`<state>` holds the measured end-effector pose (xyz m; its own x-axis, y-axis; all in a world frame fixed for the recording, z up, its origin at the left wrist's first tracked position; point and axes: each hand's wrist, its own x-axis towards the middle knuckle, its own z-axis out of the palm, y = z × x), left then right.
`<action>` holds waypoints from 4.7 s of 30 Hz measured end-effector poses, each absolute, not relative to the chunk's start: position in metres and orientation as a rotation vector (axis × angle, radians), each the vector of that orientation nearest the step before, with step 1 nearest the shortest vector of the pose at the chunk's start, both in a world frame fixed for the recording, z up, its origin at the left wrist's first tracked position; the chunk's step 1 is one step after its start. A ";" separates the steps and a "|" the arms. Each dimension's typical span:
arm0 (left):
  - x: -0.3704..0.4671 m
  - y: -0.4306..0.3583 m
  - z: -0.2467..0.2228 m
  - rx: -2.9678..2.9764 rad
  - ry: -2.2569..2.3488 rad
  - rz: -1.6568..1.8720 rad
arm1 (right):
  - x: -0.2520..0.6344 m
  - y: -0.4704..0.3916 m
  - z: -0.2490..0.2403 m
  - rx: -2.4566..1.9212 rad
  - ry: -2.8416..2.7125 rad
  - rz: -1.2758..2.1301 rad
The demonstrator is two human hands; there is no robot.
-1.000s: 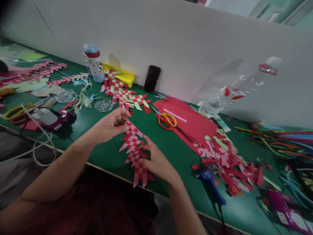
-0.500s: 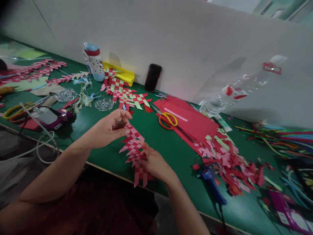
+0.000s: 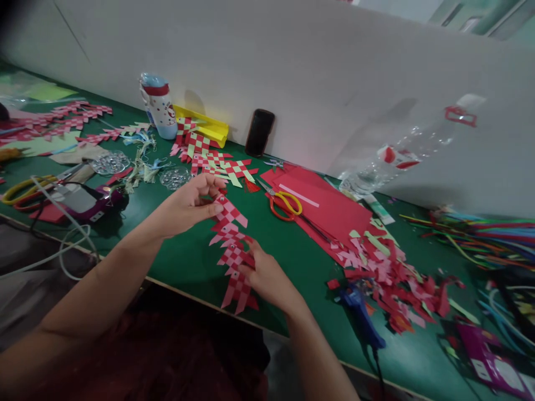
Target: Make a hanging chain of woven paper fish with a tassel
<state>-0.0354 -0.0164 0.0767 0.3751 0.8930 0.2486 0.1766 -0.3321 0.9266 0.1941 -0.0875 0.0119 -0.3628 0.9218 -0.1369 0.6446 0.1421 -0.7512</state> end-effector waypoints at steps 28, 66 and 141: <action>-0.039 -0.096 -0.031 2.633 1.222 0.635 | 0.183 -0.143 -0.020 -1.562 -2.395 -0.138; -0.021 -0.022 -0.007 2.742 1.503 0.491 | 0.198 -0.143 -0.039 -1.398 -1.998 0.055; -0.149 0.086 0.000 1.912 2.324 0.635 | 0.220 -0.133 -0.038 -1.663 -1.390 0.455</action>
